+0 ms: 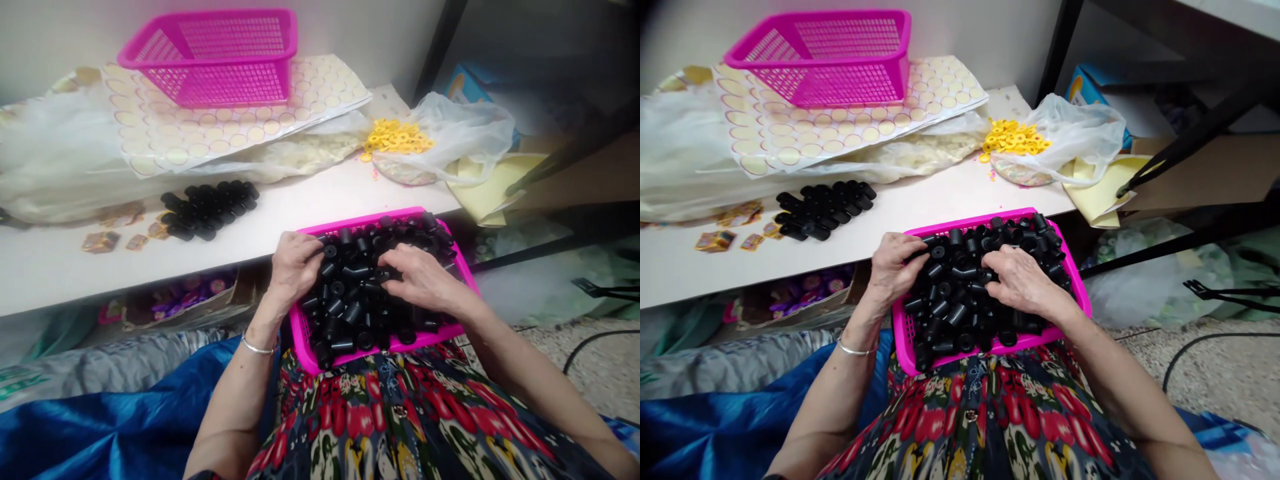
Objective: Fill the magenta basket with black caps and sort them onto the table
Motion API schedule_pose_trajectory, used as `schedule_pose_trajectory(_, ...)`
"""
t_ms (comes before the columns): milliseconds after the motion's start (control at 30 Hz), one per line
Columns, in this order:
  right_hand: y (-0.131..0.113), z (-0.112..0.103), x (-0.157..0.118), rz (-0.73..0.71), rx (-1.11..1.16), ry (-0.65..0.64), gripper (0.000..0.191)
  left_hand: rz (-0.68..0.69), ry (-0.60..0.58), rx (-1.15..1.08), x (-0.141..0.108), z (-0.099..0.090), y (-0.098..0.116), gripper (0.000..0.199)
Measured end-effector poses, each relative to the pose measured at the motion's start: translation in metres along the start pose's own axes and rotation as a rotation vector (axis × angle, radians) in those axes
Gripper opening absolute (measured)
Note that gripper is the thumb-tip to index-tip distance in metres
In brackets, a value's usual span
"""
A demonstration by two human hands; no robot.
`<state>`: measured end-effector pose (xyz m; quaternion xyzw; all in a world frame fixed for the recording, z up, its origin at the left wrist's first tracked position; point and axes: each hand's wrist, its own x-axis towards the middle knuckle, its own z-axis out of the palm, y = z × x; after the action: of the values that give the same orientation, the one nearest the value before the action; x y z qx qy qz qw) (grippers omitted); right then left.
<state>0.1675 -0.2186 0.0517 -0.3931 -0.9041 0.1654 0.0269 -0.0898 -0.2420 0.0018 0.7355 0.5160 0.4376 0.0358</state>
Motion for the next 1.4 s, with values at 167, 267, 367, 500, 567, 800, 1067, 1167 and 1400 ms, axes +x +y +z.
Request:
schedule_pose_trajectory(167,0.005,0.002,-0.013,0.001,0.169,0.075,0.023,0.290,-0.437,0.192,0.014,0.015,0.023,0.035)
schedule_pose_trajectory(267,0.006,0.004,-0.016,-0.004,0.269,0.198,0.023,0.349,-0.583,0.335,0.023,0.024,0.032,0.036)
schedule_pose_trajectory(367,0.008,0.003,-0.018,0.001,0.357,0.314,0.022,0.342,-0.625,0.379,0.030,0.029,0.031,0.028)
schedule_pose_trajectory(500,0.013,0.000,-0.025,0.037,0.436,0.444,0.024,0.269,-0.645,0.293,0.032,0.026,0.025,0.028)
schedule_pose_trajectory(567,0.018,-0.002,-0.031,0.085,0.479,0.539,0.024,0.242,-0.634,0.214,0.033,0.022,0.025,0.034)
schedule_pose_trajectory(800,0.038,-0.003,-0.060,0.276,0.622,0.784,0.027,0.287,-0.733,0.089,0.036,0.024,0.042,0.025)
schedule_pose_trajectory(1067,0.055,-0.003,-0.076,0.337,0.575,0.864,0.029,0.388,-0.696,-0.167,0.046,0.048,0.062,0.021)
schedule_pose_trajectory(1167,0.059,-0.003,-0.082,0.371,0.541,0.898,0.028,0.471,-0.772,-0.150,0.054,0.053,0.080,0.019)
schedule_pose_trajectory(1400,0.067,0.009,-0.098,0.366,0.554,0.869,0.026,0.675,-0.824,0.058,0.062,0.077,0.122,0.025)
